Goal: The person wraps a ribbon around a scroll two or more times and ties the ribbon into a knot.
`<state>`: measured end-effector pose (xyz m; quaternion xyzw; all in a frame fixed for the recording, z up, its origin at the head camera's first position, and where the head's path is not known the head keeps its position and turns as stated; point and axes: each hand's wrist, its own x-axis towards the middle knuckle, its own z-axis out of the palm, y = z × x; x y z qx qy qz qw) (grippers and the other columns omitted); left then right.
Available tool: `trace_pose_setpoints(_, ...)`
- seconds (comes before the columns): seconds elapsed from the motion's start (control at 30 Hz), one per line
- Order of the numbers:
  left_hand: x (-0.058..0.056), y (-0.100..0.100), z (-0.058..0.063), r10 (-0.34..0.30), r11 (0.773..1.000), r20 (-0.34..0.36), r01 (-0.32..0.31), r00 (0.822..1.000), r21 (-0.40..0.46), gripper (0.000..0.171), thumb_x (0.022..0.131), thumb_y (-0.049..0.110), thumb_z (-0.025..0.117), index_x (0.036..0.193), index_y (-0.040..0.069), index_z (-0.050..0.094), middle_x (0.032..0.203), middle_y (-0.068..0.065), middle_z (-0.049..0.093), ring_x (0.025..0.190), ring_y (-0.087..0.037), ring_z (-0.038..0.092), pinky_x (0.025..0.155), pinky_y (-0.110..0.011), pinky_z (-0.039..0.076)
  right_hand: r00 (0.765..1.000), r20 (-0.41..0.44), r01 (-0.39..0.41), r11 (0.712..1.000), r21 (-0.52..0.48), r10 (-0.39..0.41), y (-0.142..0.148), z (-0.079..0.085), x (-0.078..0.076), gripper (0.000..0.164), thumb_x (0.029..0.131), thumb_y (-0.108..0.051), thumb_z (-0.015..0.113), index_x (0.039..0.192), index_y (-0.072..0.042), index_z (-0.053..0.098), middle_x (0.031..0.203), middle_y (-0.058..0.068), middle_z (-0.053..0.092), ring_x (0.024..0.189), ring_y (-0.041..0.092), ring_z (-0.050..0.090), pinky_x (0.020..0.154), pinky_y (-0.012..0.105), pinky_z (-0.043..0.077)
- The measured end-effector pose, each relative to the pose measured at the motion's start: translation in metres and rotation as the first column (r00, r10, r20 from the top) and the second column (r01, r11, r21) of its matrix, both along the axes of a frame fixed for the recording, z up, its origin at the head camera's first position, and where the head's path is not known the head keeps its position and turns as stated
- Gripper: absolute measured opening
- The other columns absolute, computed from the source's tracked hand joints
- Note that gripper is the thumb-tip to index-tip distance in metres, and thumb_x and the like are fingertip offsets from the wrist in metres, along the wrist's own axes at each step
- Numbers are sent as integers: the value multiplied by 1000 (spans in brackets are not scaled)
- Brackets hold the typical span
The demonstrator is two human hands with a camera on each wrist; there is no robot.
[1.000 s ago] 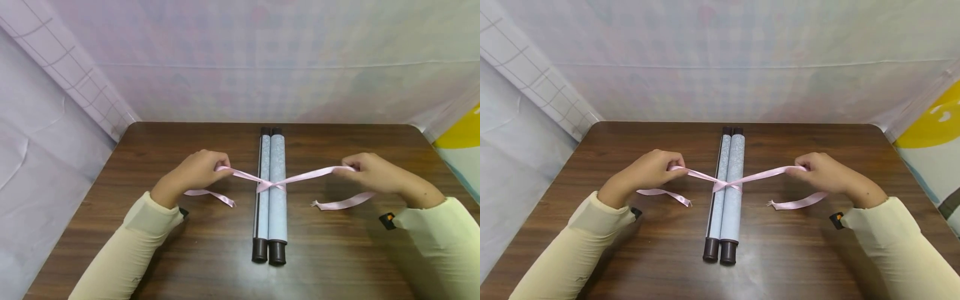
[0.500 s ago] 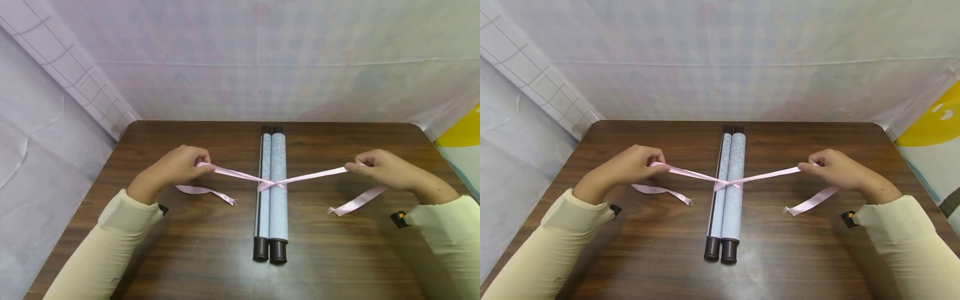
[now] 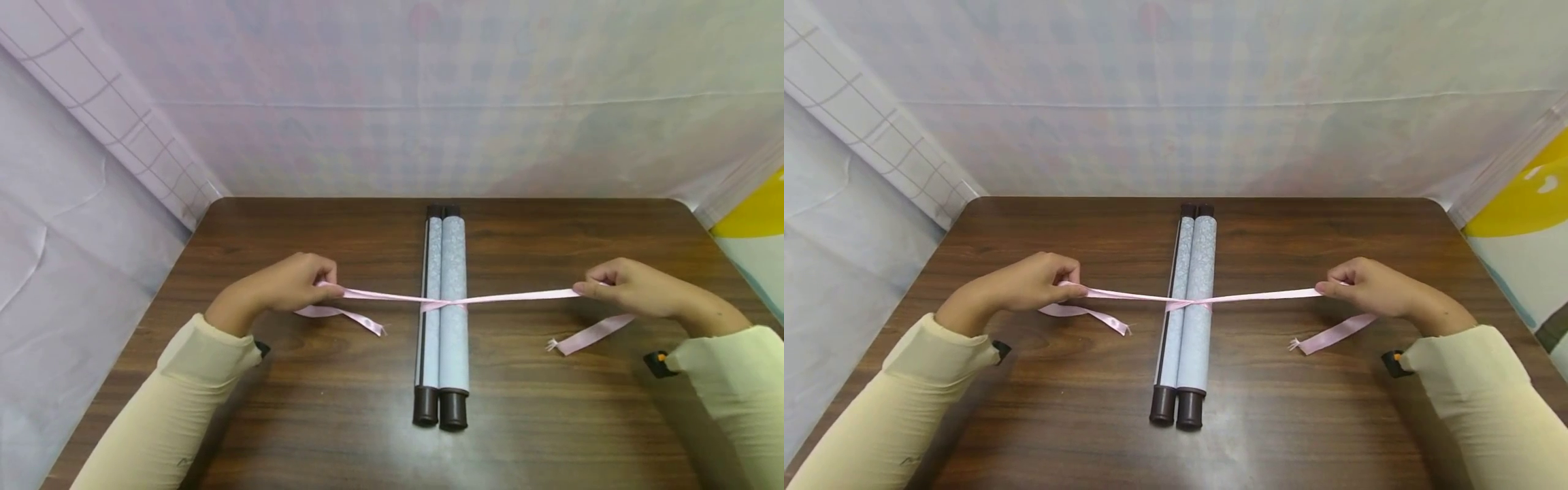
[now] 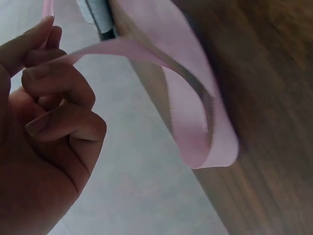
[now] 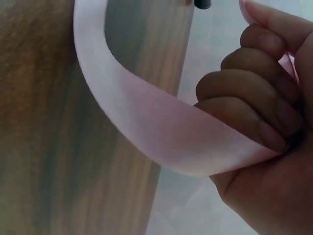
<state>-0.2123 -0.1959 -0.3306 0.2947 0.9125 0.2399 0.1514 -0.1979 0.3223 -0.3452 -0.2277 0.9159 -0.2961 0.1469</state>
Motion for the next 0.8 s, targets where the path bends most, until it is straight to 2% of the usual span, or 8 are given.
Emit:
trace_pose_setpoints(0.17,-1,-1,-4,-8,1000,37,8,999,-12,24,86,24,66,67,14,55,58,5,43,54,-11,42,49,-27,34,999,26,-41,998,-37,42,3,-9,-2,40,94,-22,55,58,-12,41,55,-10,28,47,2,27,42,22,31)
trace_pose_setpoints(0.3,2,-4,-11,-3,1000,45,3,999,-15,24,86,23,67,66,14,55,57,6,43,54,-11,42,49,-27,34,998,20,-55,998,-29,56,-1,-15,-6,42,94,-24,57,57,-11,41,55,-9,27,47,3,26,42,21,29)
trace_pose_setpoints(0.4,2,-4,-18,-8,1000,44,9,999,-10,25,85,24,67,65,14,56,57,6,43,54,-10,42,49,-26,34,999,21,-42,999,-2,42,-2,-22,-5,43,94,-26,57,57,-10,41,54,-9,27,47,3,26,42,21,28)
trace_pose_setpoints(0.53,0,0,-21,-21,999,46,22,999,-26,27,85,26,67,65,14,56,56,6,43,53,-10,42,49,-26,34,999,-31,-18,999,40,19,-3,-29,-1,42,94,-27,56,57,-12,42,53,-10,27,47,3,26,42,20,26)
trace_pose_setpoints(0.7,-1,4,-21,6,998,7,-5,1000,-59,24,86,28,66,67,15,58,57,5,47,54,-11,44,49,-27,36,995,-95,11,996,84,-3,-4,-32,2,41,93,-31,57,57,-16,44,52,-11,29,47,3,28,43,19,26)
trace_pose_setpoints(0.8,1,8,-18,32,990,-40,-37,999,-134,18,85,31,64,76,16,62,62,3,52,58,-12,48,52,-30,40,994,-109,29,991,131,-15,-5,-31,3,40,93,-35,57,58,-17,47,52,-11,31,47,5,30,44,21,28)
